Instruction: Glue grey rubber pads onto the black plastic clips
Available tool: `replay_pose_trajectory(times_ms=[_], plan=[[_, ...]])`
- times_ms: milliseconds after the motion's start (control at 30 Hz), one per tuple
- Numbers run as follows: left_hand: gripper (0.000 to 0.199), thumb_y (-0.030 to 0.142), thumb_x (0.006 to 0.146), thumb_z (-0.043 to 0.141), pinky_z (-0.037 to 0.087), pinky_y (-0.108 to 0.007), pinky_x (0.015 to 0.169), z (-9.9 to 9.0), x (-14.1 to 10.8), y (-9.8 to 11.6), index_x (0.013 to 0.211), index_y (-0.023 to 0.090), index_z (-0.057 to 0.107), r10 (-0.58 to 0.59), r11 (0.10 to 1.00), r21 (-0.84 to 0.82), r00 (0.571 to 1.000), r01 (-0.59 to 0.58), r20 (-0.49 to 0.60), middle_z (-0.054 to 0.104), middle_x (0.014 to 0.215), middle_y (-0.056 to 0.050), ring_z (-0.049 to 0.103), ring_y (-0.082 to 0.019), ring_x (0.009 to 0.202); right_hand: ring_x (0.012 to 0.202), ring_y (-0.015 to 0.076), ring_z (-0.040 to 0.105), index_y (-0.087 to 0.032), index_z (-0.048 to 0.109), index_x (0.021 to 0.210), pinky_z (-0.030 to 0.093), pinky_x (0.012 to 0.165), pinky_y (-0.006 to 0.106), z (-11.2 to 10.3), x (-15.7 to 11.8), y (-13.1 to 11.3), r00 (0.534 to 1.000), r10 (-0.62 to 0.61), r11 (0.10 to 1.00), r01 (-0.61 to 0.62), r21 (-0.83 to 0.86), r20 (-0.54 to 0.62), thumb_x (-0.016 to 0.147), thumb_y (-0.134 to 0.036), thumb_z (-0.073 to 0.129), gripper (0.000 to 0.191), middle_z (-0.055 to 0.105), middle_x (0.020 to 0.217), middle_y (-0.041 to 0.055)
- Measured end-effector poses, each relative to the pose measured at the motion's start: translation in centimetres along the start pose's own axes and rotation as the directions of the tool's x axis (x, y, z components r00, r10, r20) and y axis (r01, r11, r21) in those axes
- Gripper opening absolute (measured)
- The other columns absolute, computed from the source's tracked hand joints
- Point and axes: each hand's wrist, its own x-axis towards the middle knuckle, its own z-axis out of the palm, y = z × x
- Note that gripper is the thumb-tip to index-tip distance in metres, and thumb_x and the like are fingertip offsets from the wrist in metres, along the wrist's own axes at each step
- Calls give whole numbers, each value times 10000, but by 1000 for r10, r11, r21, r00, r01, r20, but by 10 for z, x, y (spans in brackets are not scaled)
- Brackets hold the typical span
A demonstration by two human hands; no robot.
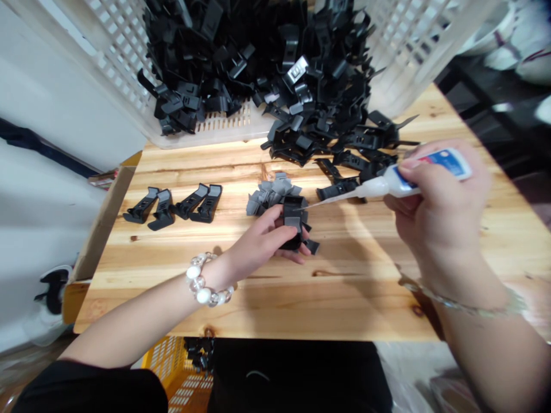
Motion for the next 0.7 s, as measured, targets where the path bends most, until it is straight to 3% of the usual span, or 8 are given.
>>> replay_pose_trajectory(times_ms=[700], plan=[[137, 203, 860, 564, 595, -326, 656, 0, 0, -1, 975, 137, 532, 3, 1000, -4, 1000, -3, 4, 645, 953, -84, 675, -170, 758, 321, 50, 300, -189, 548, 606, 121, 278, 187, 0, 1, -1, 1000, 1, 999, -1, 36, -6, 548, -79, 638, 154, 423, 438, -81]])
